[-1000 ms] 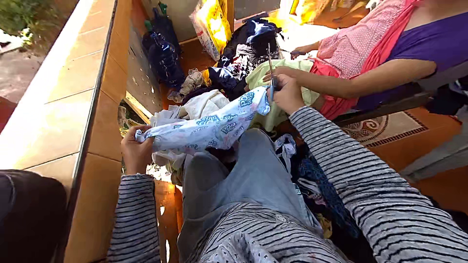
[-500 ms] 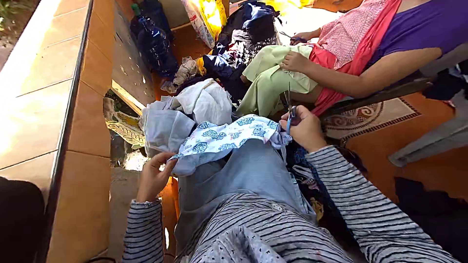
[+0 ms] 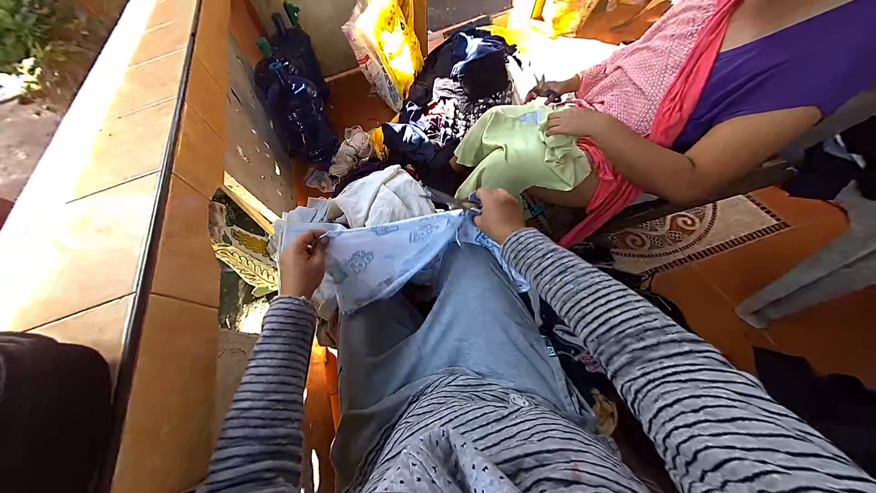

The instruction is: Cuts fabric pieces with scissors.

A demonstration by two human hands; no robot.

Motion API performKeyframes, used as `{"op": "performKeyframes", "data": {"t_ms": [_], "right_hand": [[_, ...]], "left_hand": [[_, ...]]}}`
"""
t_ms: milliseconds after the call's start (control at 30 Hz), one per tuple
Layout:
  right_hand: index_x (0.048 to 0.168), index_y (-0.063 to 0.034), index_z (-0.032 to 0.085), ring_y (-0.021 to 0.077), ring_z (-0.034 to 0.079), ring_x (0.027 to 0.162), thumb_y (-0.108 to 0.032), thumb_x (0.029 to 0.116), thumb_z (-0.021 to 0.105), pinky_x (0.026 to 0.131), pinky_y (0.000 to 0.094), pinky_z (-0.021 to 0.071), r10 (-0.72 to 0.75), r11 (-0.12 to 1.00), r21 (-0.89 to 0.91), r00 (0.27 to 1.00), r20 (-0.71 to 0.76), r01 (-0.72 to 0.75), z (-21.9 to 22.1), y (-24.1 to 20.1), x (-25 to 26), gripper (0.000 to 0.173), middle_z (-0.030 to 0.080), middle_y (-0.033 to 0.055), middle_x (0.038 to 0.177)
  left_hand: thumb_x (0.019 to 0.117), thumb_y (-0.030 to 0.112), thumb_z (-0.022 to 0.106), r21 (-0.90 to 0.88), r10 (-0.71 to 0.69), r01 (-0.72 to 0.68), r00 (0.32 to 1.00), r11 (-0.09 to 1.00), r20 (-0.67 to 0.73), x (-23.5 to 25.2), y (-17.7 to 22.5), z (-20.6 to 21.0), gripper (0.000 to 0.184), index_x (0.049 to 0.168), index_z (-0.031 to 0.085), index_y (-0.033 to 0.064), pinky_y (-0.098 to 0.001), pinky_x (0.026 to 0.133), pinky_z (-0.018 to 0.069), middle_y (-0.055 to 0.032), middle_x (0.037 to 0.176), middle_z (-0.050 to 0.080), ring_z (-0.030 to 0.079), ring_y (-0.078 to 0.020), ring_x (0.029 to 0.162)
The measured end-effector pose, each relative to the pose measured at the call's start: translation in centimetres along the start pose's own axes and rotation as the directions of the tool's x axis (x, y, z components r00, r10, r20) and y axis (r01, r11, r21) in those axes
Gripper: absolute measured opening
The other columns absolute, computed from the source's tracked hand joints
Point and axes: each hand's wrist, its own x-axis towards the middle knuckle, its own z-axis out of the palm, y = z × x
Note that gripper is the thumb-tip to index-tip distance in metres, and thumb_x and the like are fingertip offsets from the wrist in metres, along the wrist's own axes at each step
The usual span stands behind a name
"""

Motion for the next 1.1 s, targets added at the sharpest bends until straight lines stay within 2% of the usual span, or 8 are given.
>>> {"op": "performKeyframes", "data": {"t_ms": [233,433,567,667,767,867,1000,1100], "right_hand": [[0.106,0.0068,0.066,0.0419,0.067,0.092,-0.007,0.0876,0.071,0.083,0.0629,0.0499,0.088,0.947,0.320,0.956,-0.280,0.006,-8.5,0.3,4.8,0.023,0.069,0.0261,0.097],[0.106,0.0080,0.064,0.0311,0.068,0.085,0.001,0.0830,0.076,0.080,0.0536,0.0554,0.115,0.871,0.491,0.959,-0.259,0.028,-3.8,6.3,-1.4,0.027,0.069,0.0220,0.095],[0.099,0.0046,0.066,0.0229,0.066,0.078,-0.005,0.0814,0.074,0.074,0.0453,0.0552,0.101,0.896,0.437,0.995,-0.022,-0.081,1.1,10.5,-9.7,0.022,0.068,0.0152,0.087],[0.096,0.0043,0.066,0.0178,0.065,0.076,-0.013,0.0813,0.073,0.072,0.0392,0.0546,0.127,0.888,0.436,0.989,0.070,-0.145,1.5,10.6,-16.4,0.024,0.067,0.0127,0.085],[0.090,0.0008,0.066,0.0113,0.064,0.075,-0.015,0.0793,0.074,0.070,0.0320,0.0548,0.187,0.869,0.460,0.982,0.039,-0.184,1.3,9.9,-21.3,0.020,0.068,0.0079,0.083],[0.083,-0.0012,0.066,0.0109,0.065,0.078,-0.017,0.0758,0.072,0.069,0.0287,0.0543,0.106,0.909,0.413,0.990,-0.088,-0.060,-0.1,10.0,-23.4,0.018,0.068,0.0084,0.085],[0.086,0.0023,0.067,0.0222,0.066,0.078,-0.014,0.0783,0.073,0.071,0.0413,0.0540,0.097,0.943,0.309,0.991,0.093,-0.122,-3.0,9.7,-24.9,0.019,0.068,0.0151,0.086],[0.111,0.0009,0.064,0.0178,0.068,0.083,-0.024,0.0843,0.079,0.075,0.0368,0.0576,0.218,0.844,0.376,0.885,0.412,-0.383,-3.2,9.3,-25.6,0.039,0.069,0.0119,0.099]], "left_hand": [[0.1050,0.012,0.054,-0.397,0.230,-0.309,0.945,0.864,-0.235,4.2,6.9,1.2,0.022,0.115,0.067,-0.0022,-0.0261,0.079,0.0568,-0.0051,0.094,0.070,0.066,-0.0041,0.081],[0.1063,0.011,0.050,-0.633,0.053,-0.027,0.998,0.774,0.022,-0.1,1.5,8.1,0.026,0.122,0.063,-0.0050,-0.0355,0.087,0.0572,-0.0096,0.103,0.069,0.067,-0.0105,0.088],[0.1036,0.011,0.044,-0.750,0.127,0.016,0.983,0.661,0.133,-6.5,-3.2,10.3,0.022,0.105,0.064,0.0029,-0.0285,0.087,0.0563,0.0055,0.093,0.069,0.066,-0.0029,0.089],[0.1022,0.025,0.046,-0.670,0.193,-0.005,0.959,0.742,0.206,-11.9,-4.4,8.6,0.027,0.088,0.065,0.0121,-0.0166,0.075,0.0504,0.0149,0.081,0.063,0.059,0.0077,0.078],[0.1037,0.027,0.042,-0.525,0.234,-0.083,0.945,0.847,0.229,-15.7,-5.0,7.9,0.037,0.083,0.061,0.0038,-0.0133,0.065,0.0453,0.0069,0.072,0.056,0.053,0.0077,0.068],[0.1073,0.039,0.041,-0.599,0.296,-0.153,0.944,0.786,0.148,-16.6,-5.3,6.7,0.041,0.088,0.065,0.0114,-0.0143,0.073,0.0491,0.0097,0.078,0.063,0.059,0.0079,0.077],[0.1044,0.045,0.048,-0.567,0.318,-0.157,0.928,0.809,0.196,-16.7,-6.3,3.7,0.038,0.086,0.067,0.0175,-0.0151,0.072,0.0507,0.0130,0.079,0.065,0.061,0.0074,0.077],[0.0912,0.039,0.060,-0.142,0.280,-0.241,0.849,0.960,0.448,-16.4,-3.8,3.5,0.039,0.092,0.076,0.0033,-0.0484,0.077,0.0573,-0.0118,0.087,0.072,0.070,-0.0253,0.084]]}}
